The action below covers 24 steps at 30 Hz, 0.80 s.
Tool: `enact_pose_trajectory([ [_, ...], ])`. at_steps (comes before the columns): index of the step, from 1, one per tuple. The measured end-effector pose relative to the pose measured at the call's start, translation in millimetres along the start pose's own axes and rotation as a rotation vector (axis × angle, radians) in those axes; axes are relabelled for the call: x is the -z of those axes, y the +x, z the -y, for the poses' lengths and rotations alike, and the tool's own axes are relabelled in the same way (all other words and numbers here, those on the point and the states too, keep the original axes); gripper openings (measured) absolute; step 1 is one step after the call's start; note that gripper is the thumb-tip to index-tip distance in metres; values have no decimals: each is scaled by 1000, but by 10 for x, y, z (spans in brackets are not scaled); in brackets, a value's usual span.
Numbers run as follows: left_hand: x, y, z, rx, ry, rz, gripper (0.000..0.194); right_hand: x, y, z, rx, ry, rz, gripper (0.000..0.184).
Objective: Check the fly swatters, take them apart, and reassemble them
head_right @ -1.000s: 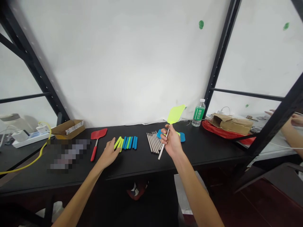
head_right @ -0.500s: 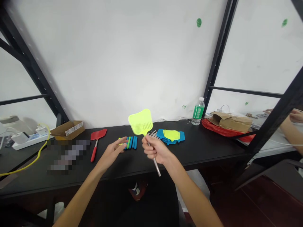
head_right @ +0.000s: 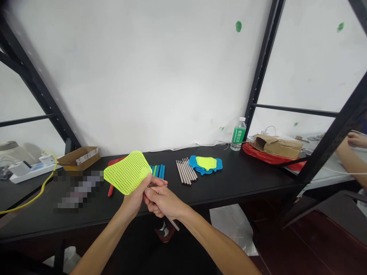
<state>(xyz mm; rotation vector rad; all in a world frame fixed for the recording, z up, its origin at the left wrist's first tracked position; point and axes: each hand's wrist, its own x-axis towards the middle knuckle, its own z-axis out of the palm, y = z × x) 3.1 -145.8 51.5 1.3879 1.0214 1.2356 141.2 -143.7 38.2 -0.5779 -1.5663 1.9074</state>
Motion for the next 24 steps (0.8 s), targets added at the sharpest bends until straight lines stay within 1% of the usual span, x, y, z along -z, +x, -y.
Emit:
enact_pose_trajectory([
  [3,-44,-38,-3,7,6,-62,46,-70,-5,61,158,-237,-87,50],
  [5,-68,-54,-27,-10,8,-106,46,-132,-19,122,288,-456,-162,49],
  [7,-25,-49,-87,-53,-22,-161,45,-191,-53,178,397,-691,-230,45],
  [9,122,-27,-190,-115,-98,-253,44,-213,-96,207,446,-887,-288,37],
  [10,229,-16,-256,-147,-147,-329,45,-198,-110,206,444,-949,-318,34],
  [12,457,-3,-394,-265,-247,-496,43,-97,-92,176,402,-973,-381,34],
  [13,551,-5,-456,-314,-253,-546,41,-7,-51,150,369,-937,-413,35],
  [15,649,-27,-539,-292,-198,-486,40,234,95,93,305,-821,-447,35],
  [16,648,-44,-559,-265,-163,-439,41,373,193,66,267,-777,-482,30],
  [17,621,-60,-566,-234,-134,-387,41,510,297,41,235,-753,-550,23],
  [18,578,-74,-562,-211,-114,-347,42,637,401,19,191,-757,-608,29],
  [20,484,-89,-536,-177,-96,-291,42,830,585,-19,106,-814,-680,56],
  [21,448,-91,-521,-167,-95,-275,42,888,659,-38,86,-865,-707,66],
  [22,425,-91,-506,-160,-95,-264,42,921,719,-58,77,-939,-725,73],
  [24,409,-91,-485,-153,-94,-254,41,931,808,-101,57,-1112,-755,77],
])
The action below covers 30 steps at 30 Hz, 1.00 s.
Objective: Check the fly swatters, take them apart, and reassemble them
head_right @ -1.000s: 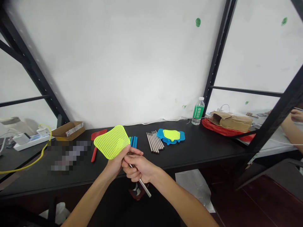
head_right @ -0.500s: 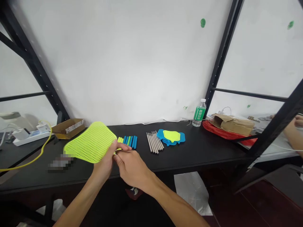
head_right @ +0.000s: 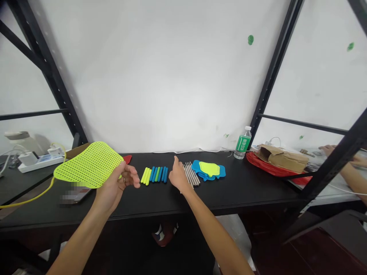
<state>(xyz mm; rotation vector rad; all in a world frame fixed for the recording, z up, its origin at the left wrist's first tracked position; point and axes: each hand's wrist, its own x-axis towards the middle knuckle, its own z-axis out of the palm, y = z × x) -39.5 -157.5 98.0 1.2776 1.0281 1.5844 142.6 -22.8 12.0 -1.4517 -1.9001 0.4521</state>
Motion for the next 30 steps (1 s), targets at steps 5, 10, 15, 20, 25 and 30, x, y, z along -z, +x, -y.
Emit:
enact_pose_trajectory([
  [5,-18,-15,7,15,32,38,44,-137,29,49,-28,-235,-42,72],
  [10,-120,11,142,85,47,158,45,5,-101,186,65,154,-150,44],
  [15,-272,-13,464,262,216,485,55,246,-455,459,140,1001,343,46],
  [20,-122,18,544,316,499,659,54,571,-410,84,29,948,106,47],
  [25,567,315,497,123,1230,49,46,1093,-209,-826,-219,246,-375,52],
  [30,995,450,761,193,1544,-170,59,1235,-301,-1144,-506,-306,-351,52],
])
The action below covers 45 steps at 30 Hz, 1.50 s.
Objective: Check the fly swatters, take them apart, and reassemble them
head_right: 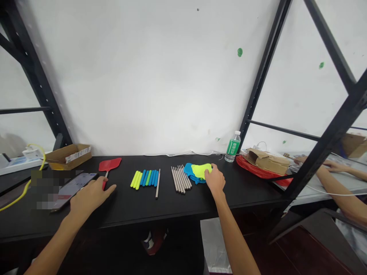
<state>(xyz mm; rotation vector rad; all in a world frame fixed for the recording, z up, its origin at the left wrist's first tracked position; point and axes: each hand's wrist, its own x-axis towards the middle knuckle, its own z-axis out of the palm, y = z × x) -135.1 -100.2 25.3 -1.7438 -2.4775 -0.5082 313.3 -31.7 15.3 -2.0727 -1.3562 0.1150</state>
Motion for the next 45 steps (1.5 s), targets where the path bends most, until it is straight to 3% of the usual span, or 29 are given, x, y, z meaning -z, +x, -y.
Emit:
enact_pose_trajectory([
  [4,-125,-4,3,-21,23,63,53,-47,-78,12,11,-103,18,51],
  [11,-19,-45,-49,-28,-6,50,46,-67,-74,-48,24,-61,47,47],
  [15,74,-83,-147,-48,-59,-22,43,-45,-88,-39,55,13,-95,44],
  [19,204,-150,-318,-187,-211,-169,41,1,-125,92,209,250,-213,36],
  [21,248,-231,-450,-289,-321,-238,40,-7,-215,237,275,461,-142,36],
  [24,210,-432,-714,-474,-461,-263,37,-92,-533,552,311,837,129,40],
  [27,32,-681,-1003,-634,-418,-173,36,-217,-978,891,269,1192,507,47],
  [29,-111,-837,-1161,-673,-301,-112,39,-260,-1212,1055,116,1473,624,45],
  [32,-258,-1031,-1316,-643,-241,-65,41,-203,-1352,1148,-200,1788,582,30],
  [35,-301,-1182,-1411,-618,-264,16,33,-56,-1331,1123,-385,1901,556,21],
  [39,-297,-1307,-1502,-562,-400,195,25,95,-1315,1107,-435,1879,545,20],
  [42,-258,-1310,-1531,-542,-678,344,33,125,-1304,1122,-475,1858,597,19],
  [45,-168,-1262,-1528,-441,-996,656,41,129,-1256,1112,-482,1841,647,20],
])
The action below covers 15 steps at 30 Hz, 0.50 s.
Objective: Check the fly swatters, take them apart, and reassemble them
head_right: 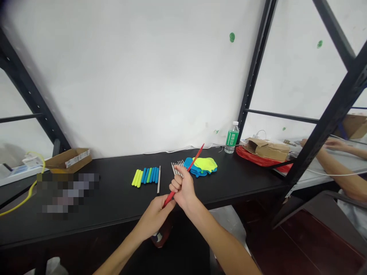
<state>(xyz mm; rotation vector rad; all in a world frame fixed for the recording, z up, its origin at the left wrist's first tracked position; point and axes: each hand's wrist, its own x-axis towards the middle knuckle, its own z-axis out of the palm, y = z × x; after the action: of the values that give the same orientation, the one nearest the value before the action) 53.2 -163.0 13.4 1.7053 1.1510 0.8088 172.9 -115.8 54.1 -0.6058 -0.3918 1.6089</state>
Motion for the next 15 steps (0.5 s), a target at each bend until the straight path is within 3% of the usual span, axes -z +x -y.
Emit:
enact_pose_trajectory([
  [4,115,-15,-99,354,-505,300,44,27,9,70,-62,-11,111,21],
  [8,168,-19,-132,448,-739,448,42,38,-1,91,-63,16,205,24],
  [11,159,-8,-128,403,-657,413,40,76,73,142,-53,28,222,24],
  [15,160,-2,-95,97,-219,112,37,218,266,390,117,97,115,24],
])
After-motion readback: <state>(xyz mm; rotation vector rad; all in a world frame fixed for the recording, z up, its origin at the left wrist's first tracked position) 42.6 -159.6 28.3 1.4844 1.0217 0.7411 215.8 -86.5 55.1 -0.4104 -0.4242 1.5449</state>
